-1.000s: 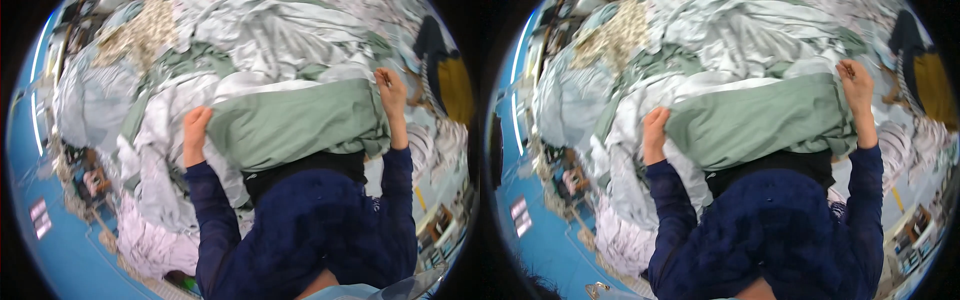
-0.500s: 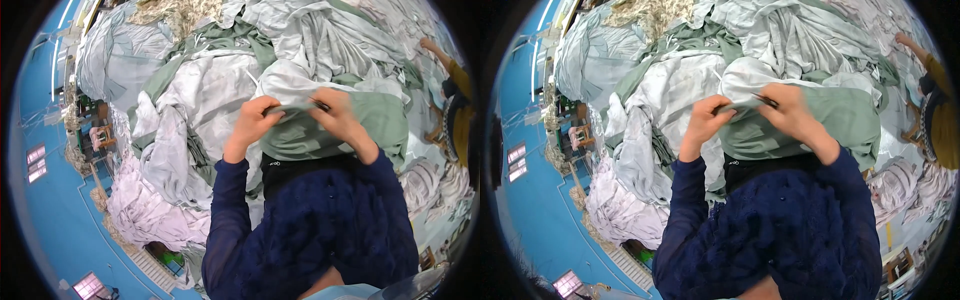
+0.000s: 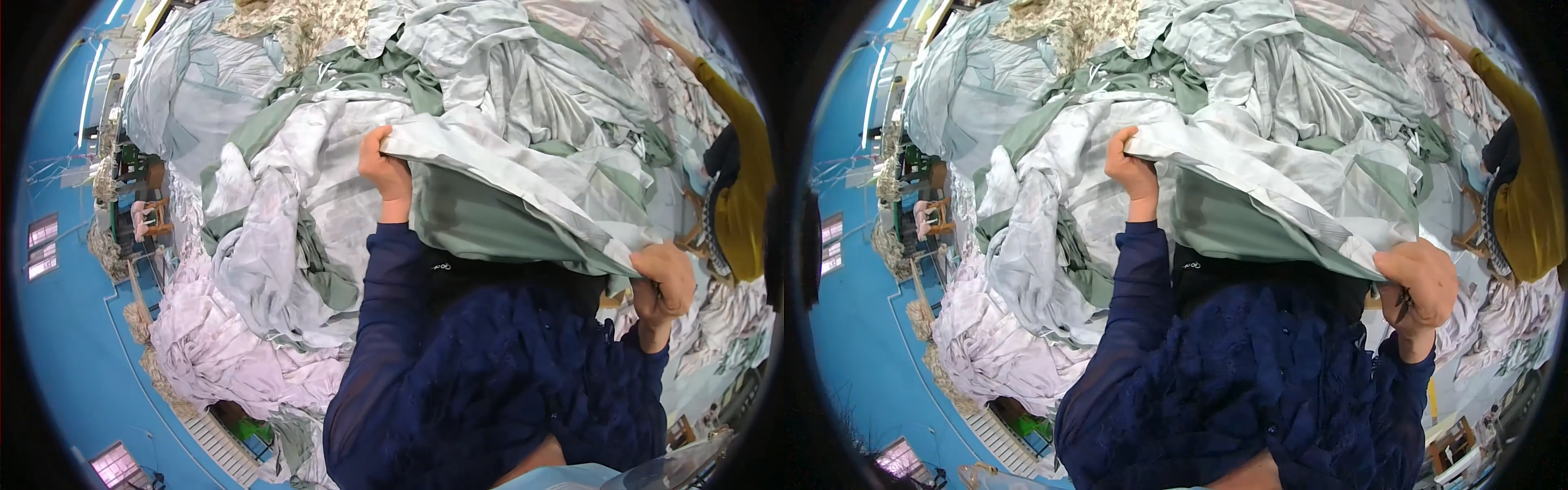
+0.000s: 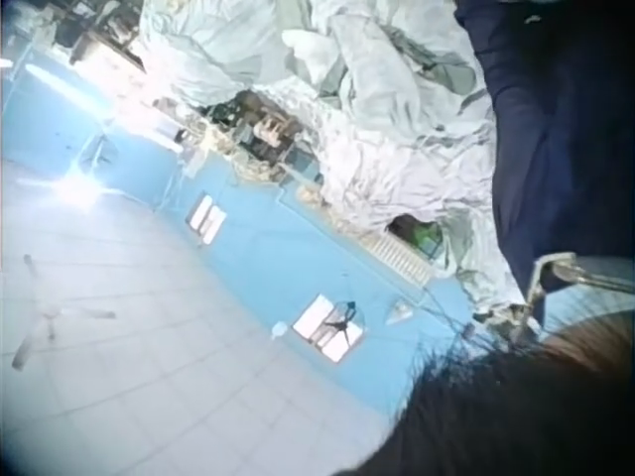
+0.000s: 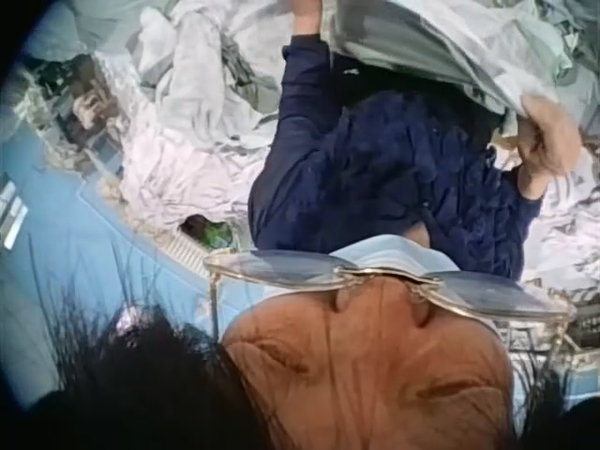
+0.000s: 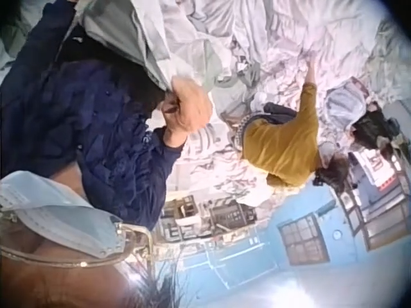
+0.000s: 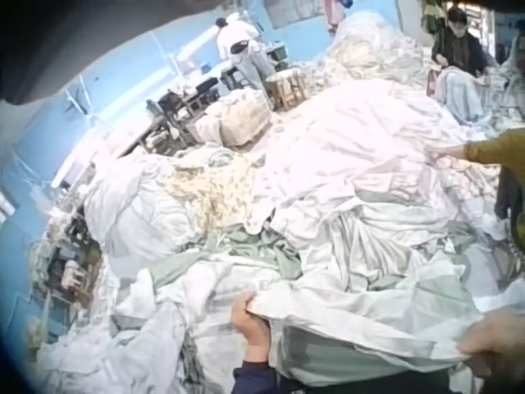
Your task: Trimming loose threads from fabric pieces using a pair of thread snips.
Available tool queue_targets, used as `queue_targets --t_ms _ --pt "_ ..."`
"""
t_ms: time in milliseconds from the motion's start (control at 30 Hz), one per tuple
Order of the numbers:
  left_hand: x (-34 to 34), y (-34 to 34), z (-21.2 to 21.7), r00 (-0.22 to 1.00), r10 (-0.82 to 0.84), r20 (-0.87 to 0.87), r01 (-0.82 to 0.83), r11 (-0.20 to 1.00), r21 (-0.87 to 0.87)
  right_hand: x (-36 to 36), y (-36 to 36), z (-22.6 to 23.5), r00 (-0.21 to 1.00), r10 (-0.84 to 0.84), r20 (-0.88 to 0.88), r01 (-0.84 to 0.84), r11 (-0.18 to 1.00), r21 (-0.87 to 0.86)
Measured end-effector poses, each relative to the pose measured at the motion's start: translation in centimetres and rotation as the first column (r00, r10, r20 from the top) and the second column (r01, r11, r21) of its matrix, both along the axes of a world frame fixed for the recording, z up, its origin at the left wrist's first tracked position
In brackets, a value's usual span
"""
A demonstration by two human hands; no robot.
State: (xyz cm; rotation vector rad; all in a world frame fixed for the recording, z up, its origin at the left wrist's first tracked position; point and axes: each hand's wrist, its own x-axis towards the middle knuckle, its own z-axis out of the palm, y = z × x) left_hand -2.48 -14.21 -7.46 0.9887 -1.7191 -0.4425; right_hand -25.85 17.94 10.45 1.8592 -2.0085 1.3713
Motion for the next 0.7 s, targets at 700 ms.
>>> queue_targets --t_ms 700 --pt "12.2 4.4 2.2 0.936 0.181 0.301 -0.218 0.971 0.094 -2.4 5.1 -12.0 0.998 -0.057 0.035 0.045 0.960 0.275"
